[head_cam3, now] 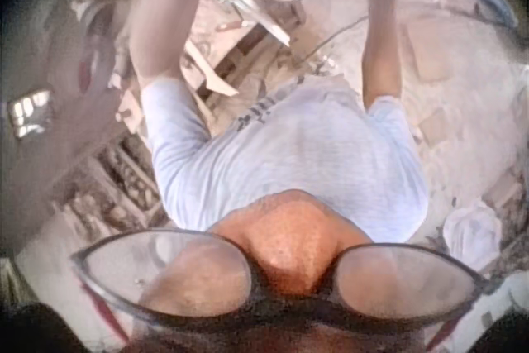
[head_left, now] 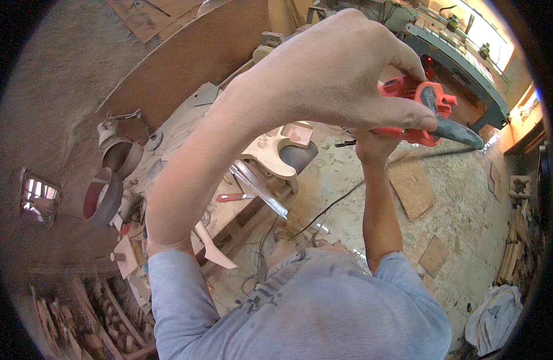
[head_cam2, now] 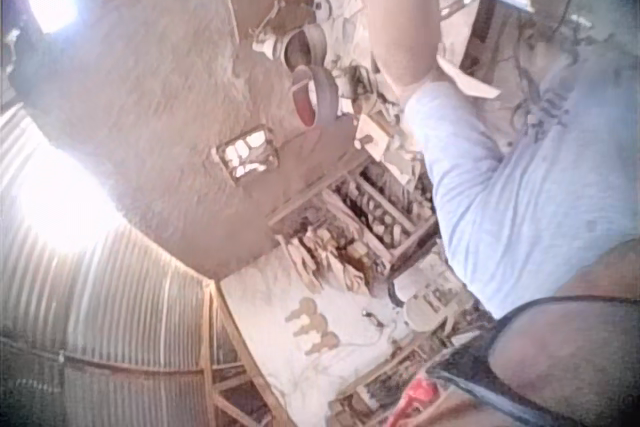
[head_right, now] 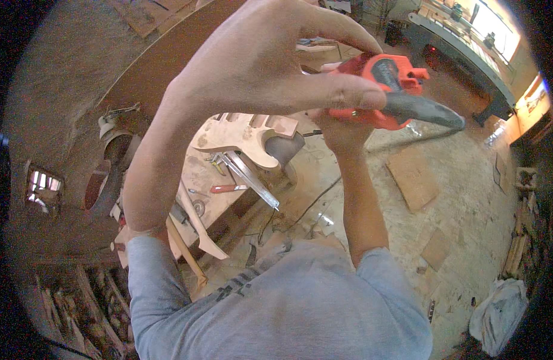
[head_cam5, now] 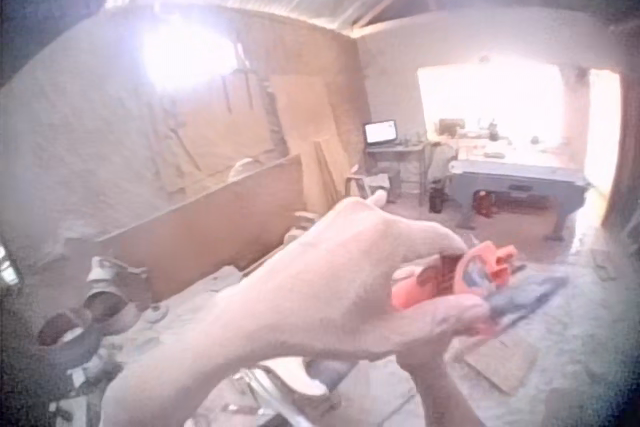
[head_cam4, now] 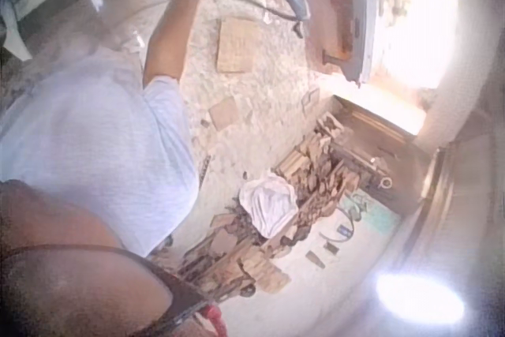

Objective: The person uses a handheld router to carve cavities into a wooden guitar body on a workbench and then aligns a guitar neck with the routed pocket on the body.

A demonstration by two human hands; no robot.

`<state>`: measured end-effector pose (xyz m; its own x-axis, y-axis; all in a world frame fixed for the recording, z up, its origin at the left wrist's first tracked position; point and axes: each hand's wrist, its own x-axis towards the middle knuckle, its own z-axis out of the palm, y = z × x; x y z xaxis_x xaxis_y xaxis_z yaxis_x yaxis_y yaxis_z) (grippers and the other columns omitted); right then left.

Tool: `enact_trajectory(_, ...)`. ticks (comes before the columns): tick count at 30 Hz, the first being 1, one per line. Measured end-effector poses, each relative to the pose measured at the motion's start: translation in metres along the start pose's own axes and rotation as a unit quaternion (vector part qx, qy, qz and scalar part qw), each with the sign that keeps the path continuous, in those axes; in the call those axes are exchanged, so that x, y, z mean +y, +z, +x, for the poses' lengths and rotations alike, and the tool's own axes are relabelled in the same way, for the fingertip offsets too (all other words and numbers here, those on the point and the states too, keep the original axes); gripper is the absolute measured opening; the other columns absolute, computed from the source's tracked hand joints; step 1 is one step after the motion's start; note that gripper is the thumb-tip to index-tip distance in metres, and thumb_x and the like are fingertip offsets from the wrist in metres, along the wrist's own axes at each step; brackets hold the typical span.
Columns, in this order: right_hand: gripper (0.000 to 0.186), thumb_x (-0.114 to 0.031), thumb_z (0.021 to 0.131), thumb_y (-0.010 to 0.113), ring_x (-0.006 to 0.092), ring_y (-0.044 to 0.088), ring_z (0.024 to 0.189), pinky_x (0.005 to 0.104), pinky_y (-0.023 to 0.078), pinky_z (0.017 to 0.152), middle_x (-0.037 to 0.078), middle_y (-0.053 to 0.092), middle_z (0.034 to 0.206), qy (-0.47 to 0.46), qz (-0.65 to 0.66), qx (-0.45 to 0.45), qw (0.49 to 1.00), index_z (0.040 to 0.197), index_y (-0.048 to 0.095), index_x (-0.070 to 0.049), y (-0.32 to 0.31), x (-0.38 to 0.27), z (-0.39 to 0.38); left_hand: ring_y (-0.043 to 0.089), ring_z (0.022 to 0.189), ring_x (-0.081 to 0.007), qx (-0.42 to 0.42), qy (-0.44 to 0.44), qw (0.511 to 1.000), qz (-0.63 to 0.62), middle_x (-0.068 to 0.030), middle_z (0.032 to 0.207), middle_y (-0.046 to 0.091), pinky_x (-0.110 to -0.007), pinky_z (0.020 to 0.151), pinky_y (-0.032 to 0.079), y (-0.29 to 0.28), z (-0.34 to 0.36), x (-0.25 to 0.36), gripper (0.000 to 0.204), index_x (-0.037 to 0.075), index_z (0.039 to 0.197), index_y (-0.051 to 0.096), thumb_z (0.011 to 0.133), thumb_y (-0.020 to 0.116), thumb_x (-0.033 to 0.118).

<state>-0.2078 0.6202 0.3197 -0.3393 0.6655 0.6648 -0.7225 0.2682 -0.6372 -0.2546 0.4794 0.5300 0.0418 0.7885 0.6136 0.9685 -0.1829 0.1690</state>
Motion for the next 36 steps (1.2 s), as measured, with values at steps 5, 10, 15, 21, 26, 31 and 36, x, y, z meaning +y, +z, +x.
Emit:
enact_trajectory(5, 0.043, -0.012, 0.075, 0.091, 0.0200, 0.070, 0.094, 0.0361, 0.057, 0.088, 0.004, 0.073, 0.102, 0.067, 0.070, -0.097, 0.991, 0.110, 0.068, -0.003, 0.011, -0.028, -0.023, 0.065, 0.052, -0.0223, -0.088, 0.032, 0.996, 0.006, -0.0112, 0.062, 0.069, -0.035, 0.062, 0.054, -0.016, 0.026, 0.055, 0.030, 0.003, 0.085, 0.077, 0.098, 0.069, 0.028)
enact_trajectory(10, 0.060, -0.011, 0.076, 0.089, 0.0214, 0.067, 0.105, 0.0377, 0.056, 0.092, 0.006, 0.068, 0.119, 0.170, 0.337, -0.195, 0.905, 0.127, 0.058, -0.005, 0.038, -0.025, -0.061, 0.072, 0.084, -0.0280, -0.111, -0.076, 0.983, 0.124, -0.0107, 0.090, 0.076, -0.044, 0.090, 0.052, -0.024, -0.002, 0.077, 0.018, 0.009, 0.100, 0.081, 0.086, 0.079, 0.021)
enact_trajectory(15, 0.066, -0.030, 0.075, 0.091, 0.0218, 0.064, 0.113, 0.0409, 0.054, 0.094, 0.007, 0.064, 0.122, 0.121, 0.166, -0.323, 0.924, 0.128, 0.056, -0.010, 0.064, -0.040, -0.118, 0.074, 0.116, -0.0290, -0.096, -0.200, 0.966, 0.135, -0.0084, 0.114, 0.080, -0.061, 0.121, 0.032, -0.039, -0.078, 0.116, 0.024, 0.013, 0.104, 0.082, 0.080, 0.085, 0.012)
enact_trajectory(21, 0.048, -0.027, 0.077, 0.088, 0.0227, 0.066, 0.109, 0.0384, 0.054, 0.090, 0.006, 0.068, 0.116, 0.105, 0.126, -0.396, 0.904, 0.119, 0.066, -0.014, 0.104, -0.065, -0.188, 0.074, 0.115, -0.0294, -0.088, -0.280, 0.934, 0.203, -0.0092, 0.113, 0.080, -0.062, 0.124, 0.028, -0.052, -0.149, 0.153, 0.020, 0.012, 0.097, 0.080, 0.079, 0.086, 0.014)
enact_trajectory(26, 0.042, -0.026, 0.080, 0.086, 0.0245, 0.069, 0.101, 0.0377, 0.056, 0.083, 0.005, 0.070, 0.111, 0.087, 0.139, -0.488, 0.858, 0.116, 0.067, -0.014, 0.129, -0.100, -0.199, 0.077, 0.095, -0.0241, -0.094, -0.327, 0.917, 0.208, -0.0046, 0.100, 0.081, -0.063, 0.123, 0.030, -0.072, -0.178, 0.176, 0.012, 0.011, 0.092, 0.076, 0.083, 0.083, 0.016)
enact_trajectory(31, 0.034, -0.023, 0.084, 0.083, 0.0242, 0.069, 0.098, 0.0352, 0.056, 0.080, 0.006, 0.069, 0.108, 0.072, 0.170, -0.529, 0.828, 0.112, 0.067, -0.011, 0.146, -0.113, -0.206, 0.077, 0.086, -0.0228, -0.067, -0.378, 0.902, 0.199, -0.0045, 0.095, 0.080, -0.062, 0.124, 0.030, -0.085, -0.211, 0.184, 0.011, 0.011, 0.088, 0.076, 0.083, 0.083, 0.016)
enact_trajectory(36, 0.041, -0.023, 0.081, 0.085, 0.0207, 0.067, 0.097, 0.0352, 0.055, 0.080, 0.007, 0.068, 0.109, 0.029, 0.175, -0.447, 0.877, 0.114, 0.066, -0.008, 0.169, -0.100, -0.241, 0.075, 0.086, -0.0267, -0.044, -0.364, 0.911, 0.190, -0.0074, 0.096, 0.079, -0.062, 0.125, 0.027, -0.091, -0.252, 0.176, 0.012, 0.012, 0.091, 0.077, 0.089, 0.076, 0.024)
